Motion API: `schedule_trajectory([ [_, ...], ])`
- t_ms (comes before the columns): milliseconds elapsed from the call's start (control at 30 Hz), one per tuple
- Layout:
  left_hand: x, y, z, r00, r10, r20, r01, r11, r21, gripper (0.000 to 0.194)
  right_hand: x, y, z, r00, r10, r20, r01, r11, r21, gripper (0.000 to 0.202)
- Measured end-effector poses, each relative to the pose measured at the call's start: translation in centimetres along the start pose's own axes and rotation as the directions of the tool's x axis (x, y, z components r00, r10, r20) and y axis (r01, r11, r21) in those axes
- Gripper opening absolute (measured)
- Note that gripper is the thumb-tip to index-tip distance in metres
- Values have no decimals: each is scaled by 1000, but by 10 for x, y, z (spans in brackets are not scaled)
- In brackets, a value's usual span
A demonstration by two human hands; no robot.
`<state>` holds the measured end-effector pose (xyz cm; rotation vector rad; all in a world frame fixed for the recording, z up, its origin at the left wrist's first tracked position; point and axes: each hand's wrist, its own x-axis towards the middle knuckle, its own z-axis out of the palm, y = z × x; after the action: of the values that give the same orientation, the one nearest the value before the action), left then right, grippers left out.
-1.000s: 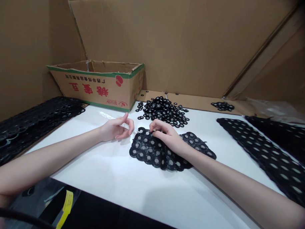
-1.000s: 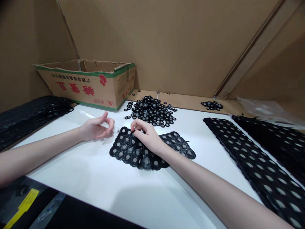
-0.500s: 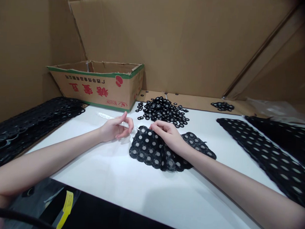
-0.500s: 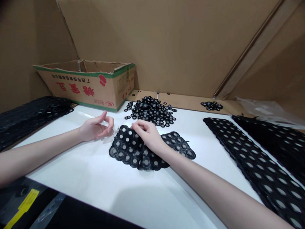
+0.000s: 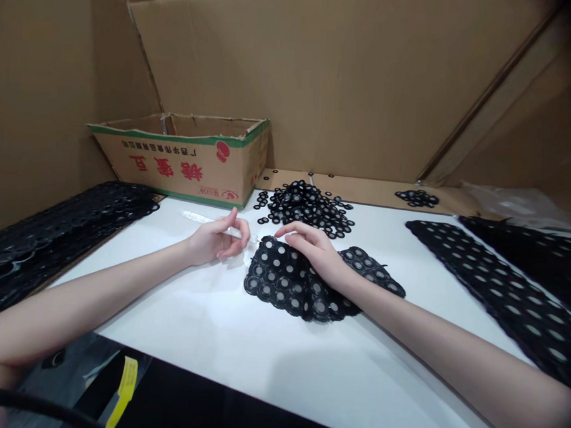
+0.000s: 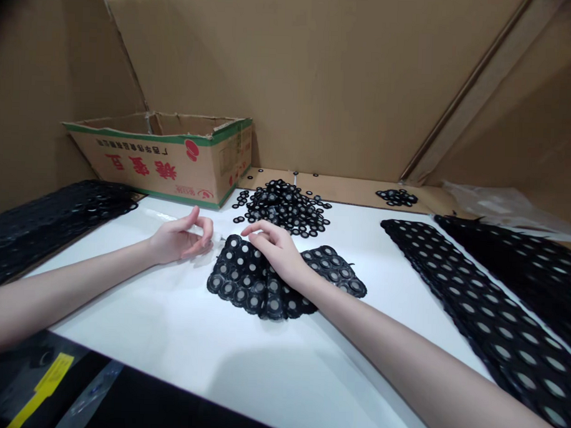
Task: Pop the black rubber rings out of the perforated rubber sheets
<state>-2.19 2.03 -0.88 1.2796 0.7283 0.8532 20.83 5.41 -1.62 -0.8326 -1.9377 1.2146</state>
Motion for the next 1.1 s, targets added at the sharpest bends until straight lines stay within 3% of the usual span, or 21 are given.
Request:
schedule_trajectory([
  [167, -1, -1, 7, 999, 24, -24, -21, 995, 93, 59, -1, -1, 3, 995, -61, 82, 67, 995, -76, 27],
  [433, -3, -4, 15, 994, 109, -25, -102, 974, 204, 59, -1, 0, 3, 984, -143, 109, 152, 985, -83, 39],
  [833, -3, -8, 19, 991, 133, -29, -115, 931, 347, 62, -1, 1, 3, 973, -189, 135, 211, 962, -175, 24],
  [1100, -5, 1, 22, 981, 193, 16, -169, 815, 554, 57, 0, 2, 4, 965, -216, 149, 250, 929, -274, 22],
])
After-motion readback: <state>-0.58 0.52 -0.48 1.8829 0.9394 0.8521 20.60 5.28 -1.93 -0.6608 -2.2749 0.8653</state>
